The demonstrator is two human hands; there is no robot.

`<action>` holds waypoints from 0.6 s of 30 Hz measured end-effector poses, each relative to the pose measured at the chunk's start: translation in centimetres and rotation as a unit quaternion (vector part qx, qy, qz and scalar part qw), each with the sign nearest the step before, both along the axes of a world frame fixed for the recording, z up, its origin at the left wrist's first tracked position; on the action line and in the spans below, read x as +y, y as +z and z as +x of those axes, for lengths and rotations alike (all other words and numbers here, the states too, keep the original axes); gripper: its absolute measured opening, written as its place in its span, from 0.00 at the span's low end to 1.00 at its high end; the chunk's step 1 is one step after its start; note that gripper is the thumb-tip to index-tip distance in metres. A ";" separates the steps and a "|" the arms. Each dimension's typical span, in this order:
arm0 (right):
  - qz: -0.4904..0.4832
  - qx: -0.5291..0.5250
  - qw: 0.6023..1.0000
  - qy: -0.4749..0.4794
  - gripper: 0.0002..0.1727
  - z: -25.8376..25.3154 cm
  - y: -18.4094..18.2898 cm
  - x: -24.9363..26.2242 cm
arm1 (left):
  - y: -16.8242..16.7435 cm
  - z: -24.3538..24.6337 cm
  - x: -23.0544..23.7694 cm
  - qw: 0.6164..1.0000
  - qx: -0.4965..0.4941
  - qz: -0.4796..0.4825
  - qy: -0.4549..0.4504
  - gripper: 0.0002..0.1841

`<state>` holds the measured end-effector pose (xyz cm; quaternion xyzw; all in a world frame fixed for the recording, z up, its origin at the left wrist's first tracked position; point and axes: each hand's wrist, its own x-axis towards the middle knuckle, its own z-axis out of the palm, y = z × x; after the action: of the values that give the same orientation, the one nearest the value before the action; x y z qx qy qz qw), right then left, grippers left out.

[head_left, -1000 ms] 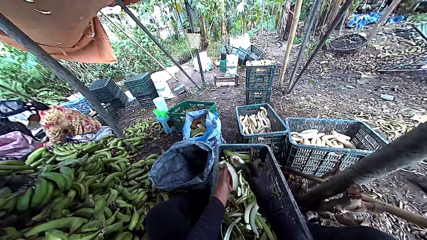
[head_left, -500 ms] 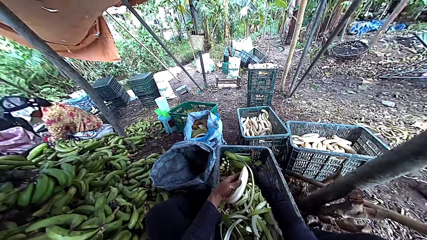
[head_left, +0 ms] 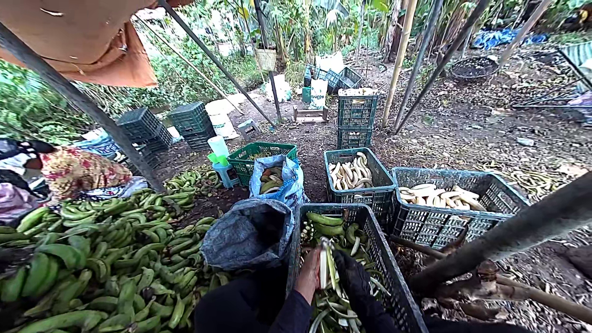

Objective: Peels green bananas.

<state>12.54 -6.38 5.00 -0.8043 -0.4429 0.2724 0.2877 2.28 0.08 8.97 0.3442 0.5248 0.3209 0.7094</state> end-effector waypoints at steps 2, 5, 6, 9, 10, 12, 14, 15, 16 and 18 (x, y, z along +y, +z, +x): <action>-0.088 0.030 0.996 0.008 0.34 2.0 0.8 2.0 | -0.3 -1.7 -0.2 0.990 -0.020 0.079 -0.116 0.22; -0.102 0.062 0.993 -0.007 0.35 4.2 0.9 3.1 | -1.3 -2.5 -0.1 0.991 -0.104 0.033 -0.073 0.20; -0.062 0.067 0.996 -0.011 0.33 4.1 0.8 2.8 | -1.4 -2.2 0.3 0.992 -0.123 -0.016 -0.024 0.22; 0.053 0.021 0.997 0.059 0.28 2.4 1.0 0.2 | -1.8 -1.3 1.2 0.984 -0.140 -0.094 0.063 0.26; 0.095 -0.006 0.992 0.084 0.26 1.7 0.3 -0.8 | -1.8 -1.2 1.4 0.983 -0.141 -0.096 0.068 0.23; 0.156 -0.041 0.981 0.105 0.25 0.9 -1.6 -2.7 | -1.4 -1.1 1.3 0.987 -0.104 -0.103 0.060 0.19; 0.168 -0.036 0.979 0.109 0.25 0.6 -2.5 -4.1 | -1.2 -1.4 1.1 0.993 -0.068 -0.091 0.037 0.18; 0.165 -0.034 0.980 0.106 0.26 0.4 -2.7 -4.3 | -1.4 -1.2 1.1 0.994 -0.062 -0.089 0.034 0.18; 0.155 -0.027 0.982 0.103 0.27 0.3 -2.6 -4.3 | -1.3 -0.9 1.0 0.994 -0.060 -0.088 0.036 0.17; 0.113 -0.009 0.990 0.079 0.27 0.1 -2.1 -3.3 | -0.4 -0.1 0.3 0.996 -0.051 -0.071 0.033 0.16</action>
<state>12.64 -9.70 2.89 -0.7314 -0.5354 0.2354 0.3509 2.16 0.33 8.60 0.2589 0.5206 0.3236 0.7465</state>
